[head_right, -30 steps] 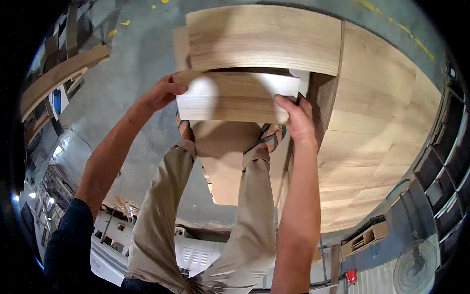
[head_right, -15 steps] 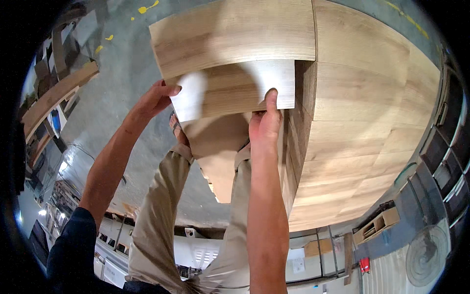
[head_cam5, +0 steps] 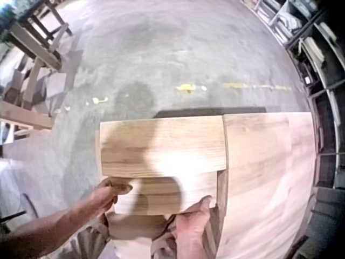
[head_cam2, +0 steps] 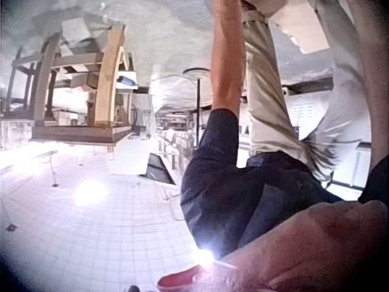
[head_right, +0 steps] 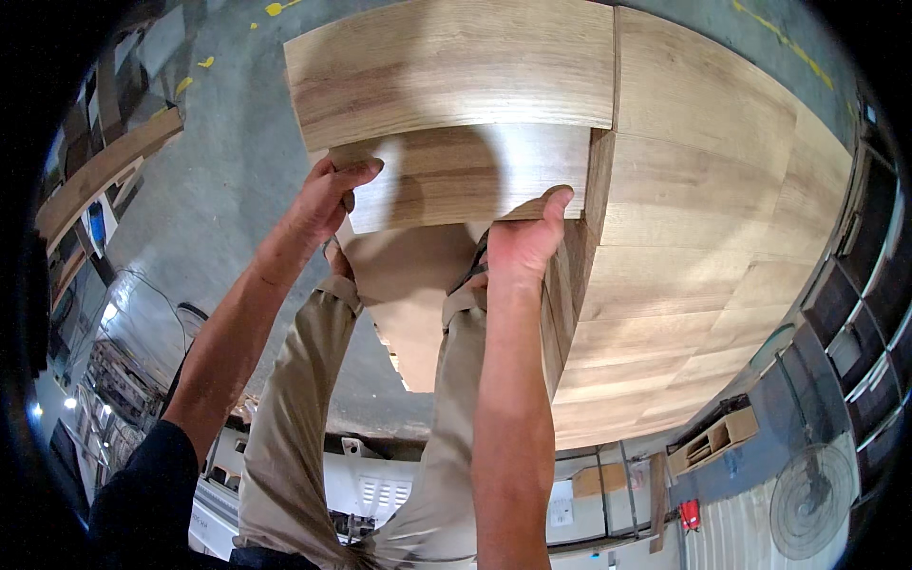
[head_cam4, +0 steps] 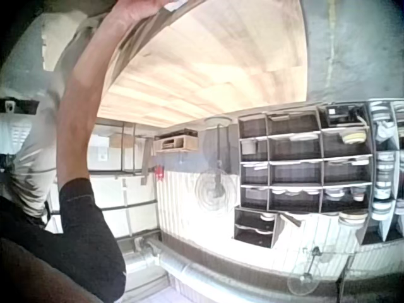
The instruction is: The person handles and aligns wood panels on a work surface, using a blue utility knife to trim edges and checking the fit by stacking them together.
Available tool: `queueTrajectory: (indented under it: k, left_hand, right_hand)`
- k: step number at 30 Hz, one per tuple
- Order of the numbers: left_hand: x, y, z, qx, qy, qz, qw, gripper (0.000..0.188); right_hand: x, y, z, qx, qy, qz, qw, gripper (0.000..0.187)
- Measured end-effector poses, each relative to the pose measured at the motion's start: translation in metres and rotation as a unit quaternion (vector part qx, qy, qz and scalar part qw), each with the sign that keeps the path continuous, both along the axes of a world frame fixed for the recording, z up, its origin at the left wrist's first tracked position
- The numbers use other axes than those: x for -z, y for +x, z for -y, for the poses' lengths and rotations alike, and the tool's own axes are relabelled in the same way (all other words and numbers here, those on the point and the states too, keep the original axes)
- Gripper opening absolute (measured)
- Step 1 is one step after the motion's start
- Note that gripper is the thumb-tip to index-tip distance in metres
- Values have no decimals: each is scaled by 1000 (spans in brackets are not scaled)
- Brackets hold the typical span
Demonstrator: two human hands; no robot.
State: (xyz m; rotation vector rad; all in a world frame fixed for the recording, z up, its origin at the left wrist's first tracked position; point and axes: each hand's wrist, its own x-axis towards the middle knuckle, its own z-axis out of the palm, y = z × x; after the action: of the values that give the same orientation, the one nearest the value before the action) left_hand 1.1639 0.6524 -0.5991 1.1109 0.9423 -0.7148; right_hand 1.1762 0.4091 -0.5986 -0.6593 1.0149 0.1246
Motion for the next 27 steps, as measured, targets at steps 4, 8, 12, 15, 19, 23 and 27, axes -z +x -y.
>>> queueTrajectory:
  k: [4, 8, 12, 15, 19, 23, 27]
  left_hand:
    - [-3, -2, -3, 0, 21, 11, 1000, 36]
    - [-16, 5, 7, -23, -13, 44, 999, 37]
    - [5, -8, 1, -100, -111, 52, 987, 50]
    - [19, -23, -3, -109, -126, 40, 985, 53]
    - [23, -24, 3, -79, -76, 62, 992, 46]
    - [5, -15, 12, -38, -87, 69, 993, 48]
    - [17, -24, 7, -64, -67, 72, 993, 49]
  right_hand:
    - [-4, -2, -10, -21, -6, -14, 1000, 68]
    - [0, -8, -14, -13, -10, -13, 1000, 76]
    - [2, -17, -36, 8, 3, -57, 998, 78]
    - [-6, -14, -52, -11, -23, -37, 999, 76]
    - [-13, -6, -50, 14, 8, -59, 998, 66]
    - [-9, -10, -42, 36, -6, -61, 997, 62]
    - [0, -6, -37, 29, -163, -140, 976, 55]
